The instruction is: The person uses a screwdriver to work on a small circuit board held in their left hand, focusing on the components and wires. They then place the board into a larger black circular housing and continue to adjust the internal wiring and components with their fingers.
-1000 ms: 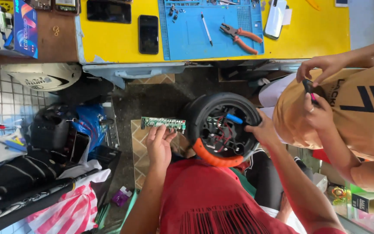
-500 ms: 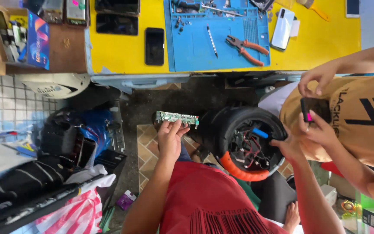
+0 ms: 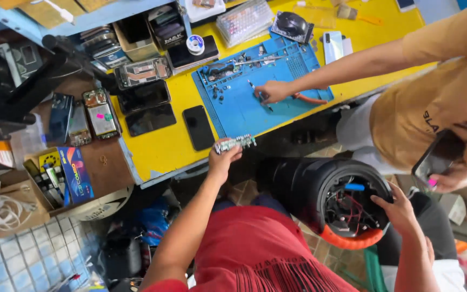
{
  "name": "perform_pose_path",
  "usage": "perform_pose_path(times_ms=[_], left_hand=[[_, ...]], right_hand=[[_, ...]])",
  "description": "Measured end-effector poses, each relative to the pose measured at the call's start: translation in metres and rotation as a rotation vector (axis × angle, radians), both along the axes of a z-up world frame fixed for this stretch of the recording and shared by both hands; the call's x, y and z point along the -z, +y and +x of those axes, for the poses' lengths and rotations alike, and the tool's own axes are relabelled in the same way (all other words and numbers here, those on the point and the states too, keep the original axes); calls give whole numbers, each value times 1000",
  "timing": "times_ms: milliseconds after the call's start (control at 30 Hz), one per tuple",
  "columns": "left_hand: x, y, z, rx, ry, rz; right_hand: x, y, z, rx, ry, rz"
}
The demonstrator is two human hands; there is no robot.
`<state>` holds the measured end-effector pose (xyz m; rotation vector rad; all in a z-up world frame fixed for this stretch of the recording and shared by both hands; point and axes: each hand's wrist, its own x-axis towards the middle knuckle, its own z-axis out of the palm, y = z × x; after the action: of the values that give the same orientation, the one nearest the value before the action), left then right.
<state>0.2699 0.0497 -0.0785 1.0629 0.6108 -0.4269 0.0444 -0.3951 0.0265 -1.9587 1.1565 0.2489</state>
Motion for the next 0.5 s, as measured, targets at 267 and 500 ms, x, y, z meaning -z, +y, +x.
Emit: perform_pose_path(times_ms=[267, 500], left_hand=[[73, -30, 66, -50, 85, -230], [10, -8, 83, 501, -35, 573]], right_hand=[[-1, 40, -27, 402, 150, 64], [-22, 41, 11, 304, 170, 69]])
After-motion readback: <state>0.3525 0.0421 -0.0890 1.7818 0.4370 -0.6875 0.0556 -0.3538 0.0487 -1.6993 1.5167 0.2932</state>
